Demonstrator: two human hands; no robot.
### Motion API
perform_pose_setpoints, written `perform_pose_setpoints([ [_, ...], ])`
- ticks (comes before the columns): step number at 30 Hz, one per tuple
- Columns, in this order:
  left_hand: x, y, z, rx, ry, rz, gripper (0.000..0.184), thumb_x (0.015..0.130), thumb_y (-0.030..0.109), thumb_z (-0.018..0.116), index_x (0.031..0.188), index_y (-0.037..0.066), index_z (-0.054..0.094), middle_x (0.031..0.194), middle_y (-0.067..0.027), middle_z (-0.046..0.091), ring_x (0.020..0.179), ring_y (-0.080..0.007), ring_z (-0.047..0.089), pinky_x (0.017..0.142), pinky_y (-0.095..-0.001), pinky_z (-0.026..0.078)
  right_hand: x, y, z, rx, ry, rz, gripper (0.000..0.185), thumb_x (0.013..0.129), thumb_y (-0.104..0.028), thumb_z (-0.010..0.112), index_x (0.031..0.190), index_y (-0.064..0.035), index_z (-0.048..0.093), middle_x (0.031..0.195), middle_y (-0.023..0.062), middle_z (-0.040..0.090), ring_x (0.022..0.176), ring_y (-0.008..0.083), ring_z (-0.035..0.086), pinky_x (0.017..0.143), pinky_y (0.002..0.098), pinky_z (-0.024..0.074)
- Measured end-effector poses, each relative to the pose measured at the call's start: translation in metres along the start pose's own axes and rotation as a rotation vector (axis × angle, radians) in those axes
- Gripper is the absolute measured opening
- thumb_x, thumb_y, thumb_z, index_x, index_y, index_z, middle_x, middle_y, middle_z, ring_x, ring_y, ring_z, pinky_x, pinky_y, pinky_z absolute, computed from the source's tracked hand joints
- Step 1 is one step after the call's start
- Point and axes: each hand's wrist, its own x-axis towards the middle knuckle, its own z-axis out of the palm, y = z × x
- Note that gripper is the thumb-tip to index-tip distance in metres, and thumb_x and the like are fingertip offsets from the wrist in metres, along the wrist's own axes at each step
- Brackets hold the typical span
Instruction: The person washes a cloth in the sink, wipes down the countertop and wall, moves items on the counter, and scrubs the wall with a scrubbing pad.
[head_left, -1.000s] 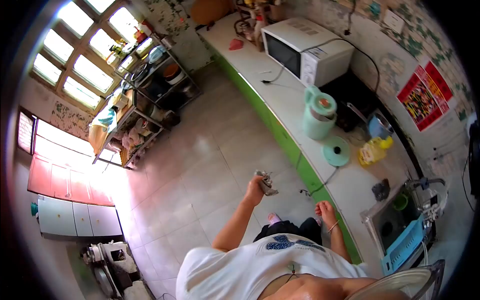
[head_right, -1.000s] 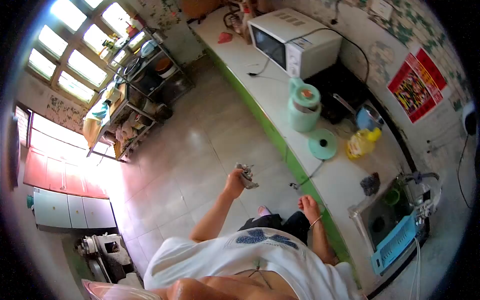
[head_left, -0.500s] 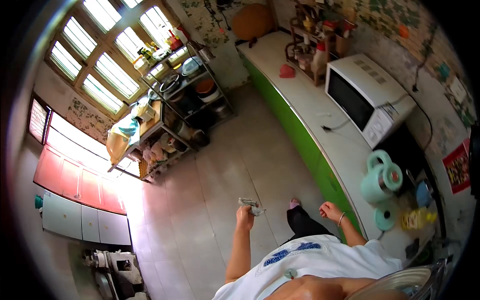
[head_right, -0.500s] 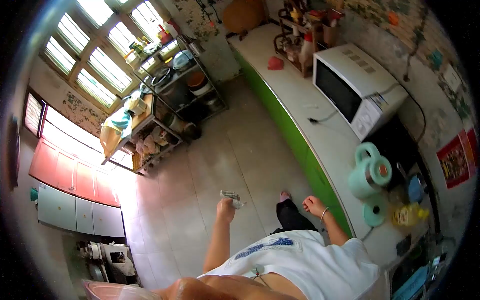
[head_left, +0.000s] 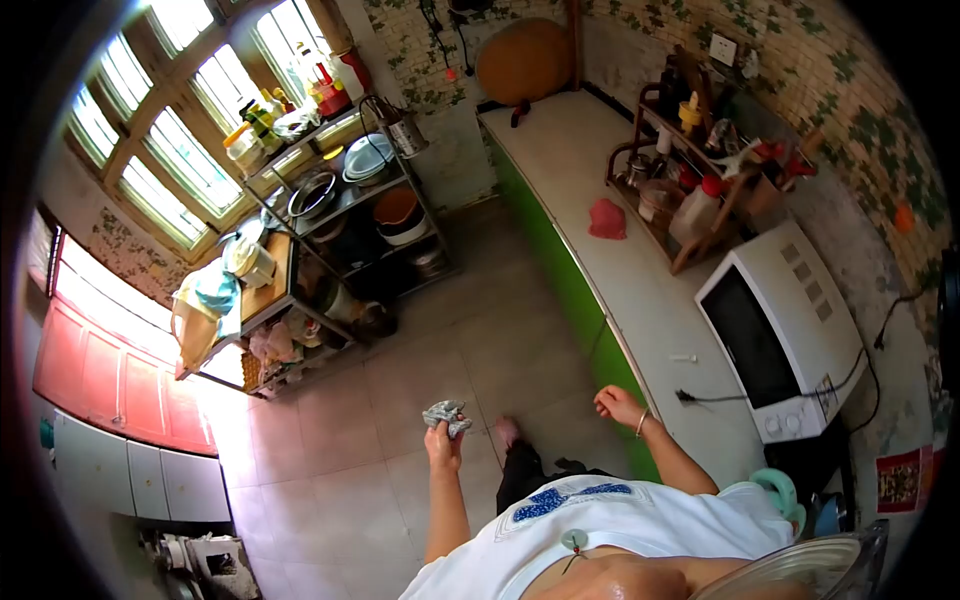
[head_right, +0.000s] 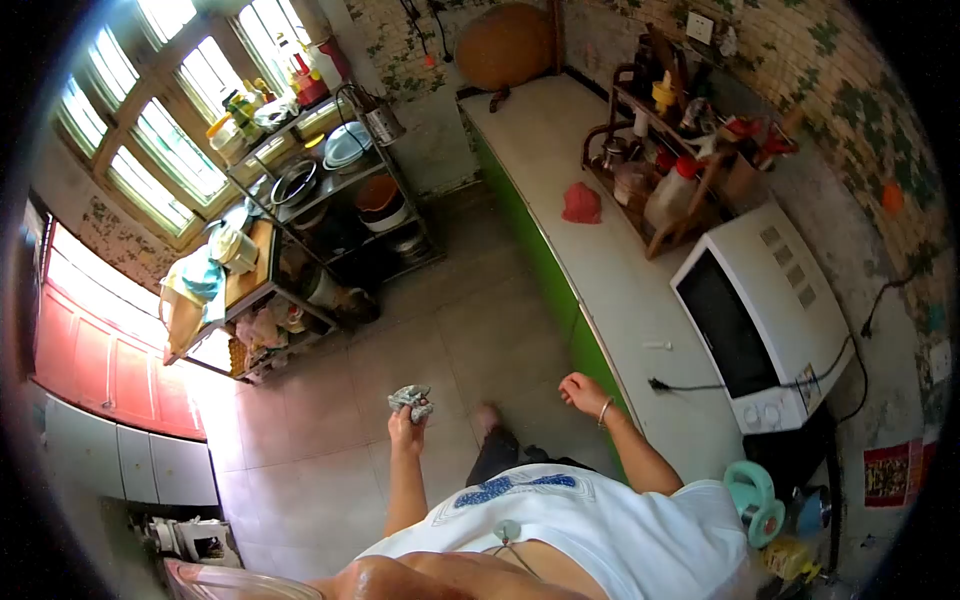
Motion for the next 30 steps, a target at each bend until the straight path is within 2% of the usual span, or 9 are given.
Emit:
perform_pose_setpoints([
  [6,0.172,0.060,0.076,0.065,-0.058,-0.034,0.022,0.082,0.004,0.043,0.101,0.005,0.052,0.089,-0.0064,0.059,0.076,-0.0171,0.060,0.064,-0.0296,0.051,0.129,-0.039,0.018,0.048,0.004,0.039,0.019,0.090,-0.018,0.044,0.087,-0.0023,0.054,0.074,0.0041,0.057,0.062,0.0105,0.055,0.058,0.0239,0.0474],
  [8,0.232,0.088,0.116,0.097,-0.103,-0.045,0.022,0.082,0.004,0.043,0.102,0.005,0.052,0.091,-0.0061,0.059,0.078,-0.0173,0.060,0.064,-0.0301,0.051,0.155,-0.053,0.013,0.018,0.050,0.205,0.020,0.090,-0.020,0.044,0.087,-0.0033,0.054,0.073,0.0035,0.057,0.062,0.0102,0.055,0.057,0.0232,0.0465],
  [14,0.365,0.153,0.285,0.322,-0.180,-0.135,0.022,0.086,0.007,0.042,0.105,0.006,0.051,0.096,-0.0044,0.057,0.085,-0.0158,0.057,0.067,-0.0279,0.048,0.232,-0.084,-0.008,0.170,0.293,0.222,0.021,0.091,-0.021,0.043,0.084,-0.0036,0.054,0.071,0.0030,0.057,0.058,0.0094,0.053,0.055,0.0233,0.0456],
  [20,0.480,0.147,0.439,0.585,-0.437,-0.141,0.022,0.087,0.009,0.042,0.107,0.004,0.051,0.099,-0.0058,0.057,0.084,-0.0167,0.056,0.073,-0.0280,0.045,0.339,-0.121,-0.028,0.239,0.473,0.112,0.024,0.091,-0.021,0.041,0.083,-0.0029,0.054,0.071,0.0034,0.057,0.061,0.0095,0.053,0.057,0.0237,0.0458],
  [22,0.492,0.149,0.490,0.637,-0.503,-0.142,0.045,0.092,0.018,0.038,0.133,0.005,0.027,0.133,-0.0123,0.034,0.120,-0.0253,0.037,0.094,-0.0386,0.034,0.381,-0.135,-0.032,0.262,0.474,0.112,0.024,0.091,-0.022,0.041,0.083,-0.0026,0.054,0.071,0.0040,0.057,0.061,0.0101,0.053,0.058,0.0242,0.0457],
  [26,0.529,0.149,0.571,0.777,-0.570,-0.202,0.054,0.091,0.016,0.036,0.139,0.007,0.011,0.142,-0.0146,0.018,0.131,-0.0282,0.018,0.105,-0.0412,0.020,0.464,-0.179,-0.072,0.122,0.466,-0.005,0.027,0.091,-0.026,0.042,0.088,-0.0022,0.054,0.072,0.0056,0.056,0.062,0.0145,0.054,0.060,0.0278,0.0454],
  [28,0.568,0.128,0.602,0.833,-0.395,-0.074,0.015,0.086,0.009,0.042,0.094,0.003,0.052,0.085,-0.0035,0.053,0.071,-0.0175,0.050,0.067,-0.0323,0.041,0.491,-0.214,-0.095,0.087,0.524,0.010,0.027,0.091,-0.026,0.043,0.087,-0.0022,0.054,0.073,0.0059,0.057,0.064,0.0146,0.055,0.061,0.0280,0.0455],
  [29,0.583,0.122,0.618,0.846,-0.402,-0.095,0.015,0.086,0.009,0.042,0.094,0.003,0.052,0.085,-0.0035,0.053,0.071,-0.0175,0.050,0.067,-0.0323,0.041,0.501,-0.225,-0.105,0.036,0.563,0.020,0.026,0.091,-0.026,0.043,0.087,-0.0021,0.054,0.074,0.0061,0.057,0.067,0.0147,0.056,0.062,0.0281,0.0456],
  [30,0.600,0.118,0.635,0.853,-0.515,-0.166,0.023,0.086,0.010,0.040,0.107,0.003,0.047,0.101,-0.0091,0.052,0.089,-0.0222,0.050,0.080,-0.0383,0.040,0.512,-0.231,-0.114,0.041,0.572,0.040,0.026,0.091,-0.026,0.043,0.087,-0.0021,0.054,0.074,0.0061,0.057,0.067,0.0147,0.056,0.062,0.0281,0.0456],
])
